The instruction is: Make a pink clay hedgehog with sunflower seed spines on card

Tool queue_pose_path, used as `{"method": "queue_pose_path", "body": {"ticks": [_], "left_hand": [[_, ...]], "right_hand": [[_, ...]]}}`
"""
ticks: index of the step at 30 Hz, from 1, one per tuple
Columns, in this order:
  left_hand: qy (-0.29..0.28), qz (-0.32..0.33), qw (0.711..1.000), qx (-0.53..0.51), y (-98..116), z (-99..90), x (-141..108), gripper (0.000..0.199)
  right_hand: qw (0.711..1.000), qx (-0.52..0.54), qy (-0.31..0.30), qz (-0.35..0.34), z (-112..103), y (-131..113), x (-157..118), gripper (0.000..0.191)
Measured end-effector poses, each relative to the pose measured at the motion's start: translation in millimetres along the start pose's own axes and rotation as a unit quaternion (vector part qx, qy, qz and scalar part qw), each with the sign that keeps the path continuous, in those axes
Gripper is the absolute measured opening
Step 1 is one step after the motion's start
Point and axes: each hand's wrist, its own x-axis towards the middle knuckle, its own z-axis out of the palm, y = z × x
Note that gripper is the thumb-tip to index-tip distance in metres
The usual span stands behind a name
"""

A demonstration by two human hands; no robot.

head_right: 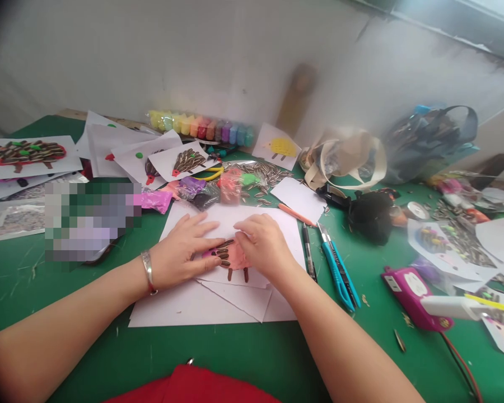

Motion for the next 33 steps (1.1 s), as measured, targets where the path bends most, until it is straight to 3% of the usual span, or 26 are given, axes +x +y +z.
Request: {"method": "queue_pose_path", "body": {"ticks": [5, 14, 21, 23, 27, 33], "left_hand": [[0.003, 0.001, 1.0, -0.013, 1, -2.2, 0, 0.048], [0.004, 0.003, 1.0, -0.012, 0, -1.8, -1, 0.044], [-0.012, 0.002, 1.0, -0.015, 1, -6.1, -1, 0.05], [-0.01, 0.002, 1.0, -0.017, 1, -6.6, -1, 0.052], [-0.011, 0.004, 1.0, -0.02, 0, -6.3, 0, 0.05], [-0.006, 0.005, 1.0, -0.024, -1, -5.0, -1, 0.048]], "right_hand": [[0.999, -0.034, -0.021, 0.009, -7, 3, -4, 0.018], [0.995, -0.061, -0.078, -0.019, 6, -1, -9, 0.024], [0.995, -0.091, -0.014, 0.047, -19, 18, 15, 0.021], [0.984, -0.158, -0.02, 0.08, -27, 28, 30, 0.025], [0.94, -0.314, -0.097, 0.088, -30, 39, 54, 0.029], [0.926, -0.356, -0.112, 0.052, -16, 39, 58, 0.025]]}}
